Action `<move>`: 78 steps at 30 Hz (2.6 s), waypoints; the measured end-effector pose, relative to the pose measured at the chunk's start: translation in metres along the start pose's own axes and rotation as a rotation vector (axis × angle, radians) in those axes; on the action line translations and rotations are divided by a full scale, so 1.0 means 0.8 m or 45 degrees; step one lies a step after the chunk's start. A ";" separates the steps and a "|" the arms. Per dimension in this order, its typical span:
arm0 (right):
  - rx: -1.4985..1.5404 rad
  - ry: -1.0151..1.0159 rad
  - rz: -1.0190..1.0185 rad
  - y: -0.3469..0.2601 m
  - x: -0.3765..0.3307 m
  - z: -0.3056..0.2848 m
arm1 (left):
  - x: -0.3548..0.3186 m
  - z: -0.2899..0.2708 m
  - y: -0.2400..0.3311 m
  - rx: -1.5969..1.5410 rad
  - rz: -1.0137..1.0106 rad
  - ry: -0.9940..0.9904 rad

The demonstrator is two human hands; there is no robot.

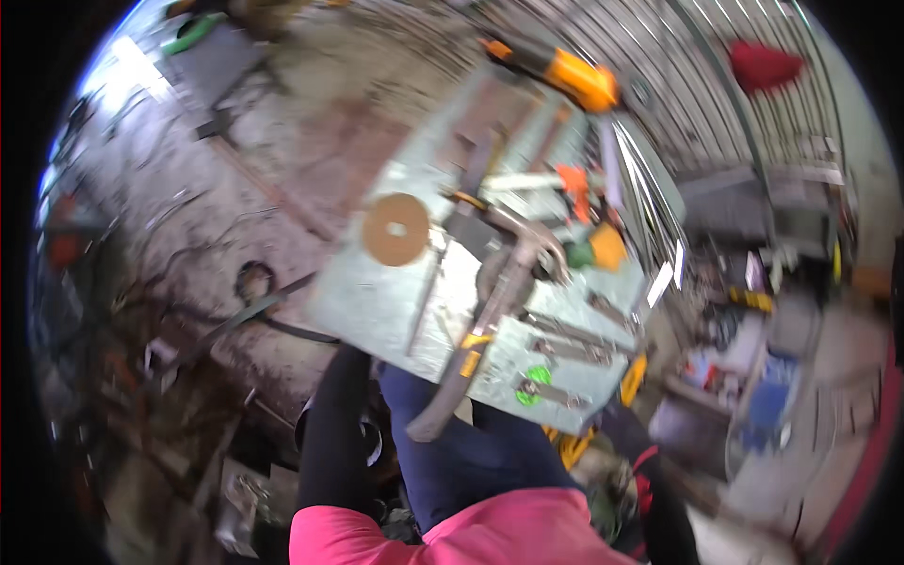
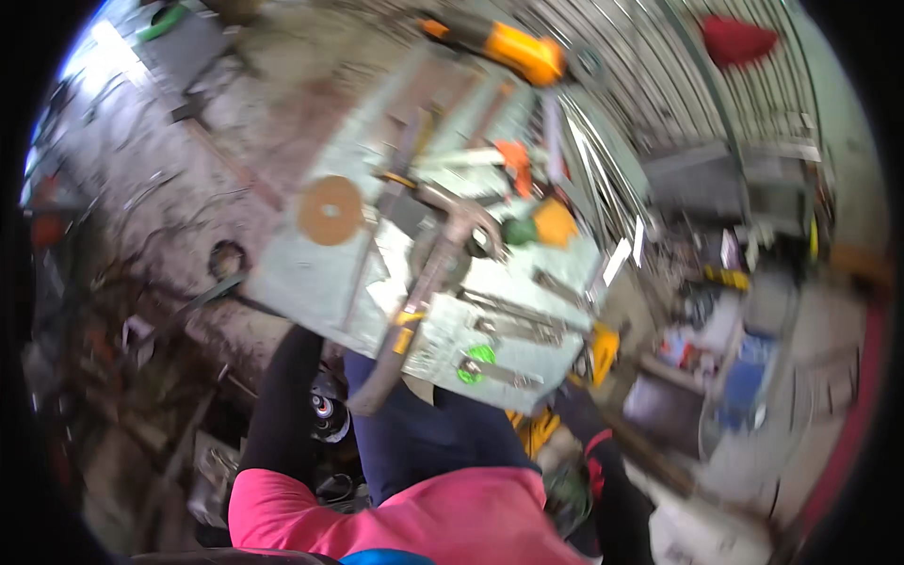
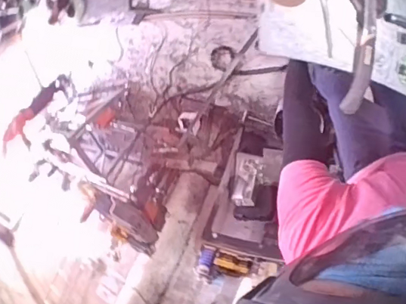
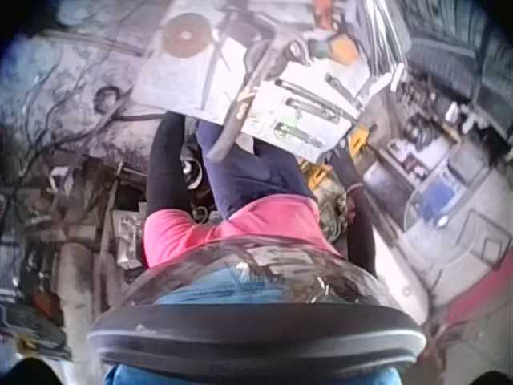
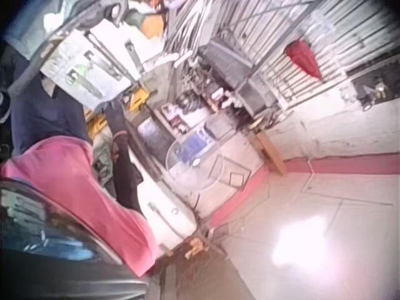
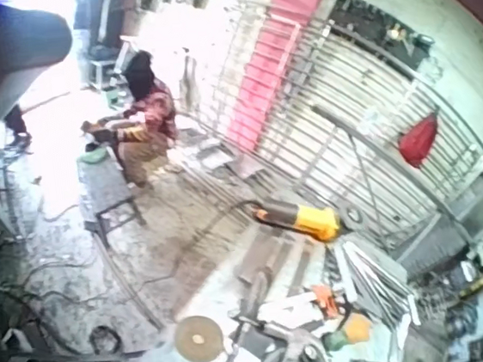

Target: Measuring a metal component using a ruler and inspecting the piece.

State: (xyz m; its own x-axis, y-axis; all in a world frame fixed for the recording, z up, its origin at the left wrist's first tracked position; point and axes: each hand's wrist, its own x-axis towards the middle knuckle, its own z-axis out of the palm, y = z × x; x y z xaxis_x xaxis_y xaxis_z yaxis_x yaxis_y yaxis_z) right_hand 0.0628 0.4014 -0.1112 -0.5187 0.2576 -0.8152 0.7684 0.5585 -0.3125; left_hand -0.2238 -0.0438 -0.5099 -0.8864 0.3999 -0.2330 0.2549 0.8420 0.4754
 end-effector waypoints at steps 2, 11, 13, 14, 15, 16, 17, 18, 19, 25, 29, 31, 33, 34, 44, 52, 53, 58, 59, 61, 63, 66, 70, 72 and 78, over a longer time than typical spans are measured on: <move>0.019 0.046 0.037 -0.007 0.004 0.003 | -0.004 0.004 -0.030 0.108 -0.041 -0.073; 0.479 0.134 0.039 -0.025 -0.012 0.024 | -0.064 -0.015 -0.066 0.336 -0.042 -0.278; 0.469 0.149 0.065 -0.021 -0.014 0.025 | -0.066 -0.019 -0.070 0.361 -0.032 -0.295; 0.464 0.150 0.050 -0.016 -0.014 0.026 | -0.066 -0.021 -0.070 0.379 -0.031 -0.307; 0.464 0.146 0.034 -0.015 -0.014 0.027 | -0.065 -0.025 -0.072 0.402 -0.027 -0.319; 0.470 0.183 0.085 -0.014 -0.016 0.030 | -0.066 -0.029 -0.071 0.419 -0.019 -0.328; 0.515 0.206 0.076 -0.011 -0.016 0.033 | -0.065 -0.029 -0.065 0.435 -0.007 -0.339; 0.519 0.208 0.028 -0.014 -0.008 0.024 | -0.080 -0.026 -0.068 0.428 -0.045 -0.324; 0.568 0.214 0.008 -0.009 -0.007 0.029 | -0.087 -0.031 -0.066 0.439 -0.042 -0.332; 0.521 0.189 -0.021 0.039 0.003 0.036 | -0.185 -0.084 -0.024 0.321 0.102 -0.265; 0.372 0.095 -0.218 0.022 0.001 0.016 | -0.333 -0.243 0.041 -0.100 -0.450 -0.040; 0.179 0.001 -0.152 -0.004 -0.011 -0.020 | -0.364 -0.327 0.119 -0.449 -0.768 0.182; 0.296 0.008 -0.187 0.011 -0.013 -0.024 | -0.374 -0.392 0.206 -0.680 -0.958 0.478; 0.400 -0.007 -0.204 0.016 -0.012 -0.029 | -0.367 -0.412 0.249 -0.719 -0.874 0.510; 0.520 0.011 -0.559 0.019 0.015 -0.072 | -0.148 -0.359 0.461 0.108 -0.144 0.125; 1.036 -0.086 -0.506 -0.007 0.003 -0.068 | -0.130 -0.327 0.468 0.120 -0.126 0.085; 1.022 -0.055 -0.500 -0.010 0.009 -0.061 | -0.130 -0.326 0.470 0.118 -0.094 0.111; 0.803 0.145 -0.416 -0.052 0.022 -0.054 | -0.133 -0.326 0.476 0.086 -0.051 0.169; 0.762 0.174 -0.384 -0.060 0.024 -0.053 | -0.134 -0.327 0.477 0.067 -0.050 0.173; 0.668 0.229 -0.314 -0.071 0.028 -0.054 | -0.134 -0.321 0.468 0.040 -0.058 0.175; 0.634 0.188 -0.239 -0.080 0.033 -0.058 | -0.134 -0.319 0.464 0.007 -0.081 0.162; 0.608 0.186 -0.232 -0.078 0.043 -0.053 | -0.135 -0.321 0.464 -0.048 -0.132 0.124; 0.436 0.292 -0.284 -0.072 0.049 -0.044 | -0.137 -0.327 0.465 -0.083 -0.148 0.103; 0.379 0.354 -0.328 -0.069 0.052 -0.038 | -0.137 -0.331 0.465 -0.100 -0.147 0.075; 0.355 0.353 -0.312 -0.065 0.057 -0.036 | -0.132 -0.327 0.452 -0.144 -0.107 0.065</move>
State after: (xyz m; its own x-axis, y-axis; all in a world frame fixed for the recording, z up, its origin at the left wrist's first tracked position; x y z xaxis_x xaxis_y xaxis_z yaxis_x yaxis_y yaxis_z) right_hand -0.0118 0.4067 -0.1182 -0.7492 0.3665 -0.5518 0.6623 0.4054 -0.6300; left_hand -0.1387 0.1240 -0.0914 -0.9220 0.3086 -0.2338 0.1366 0.8244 0.5493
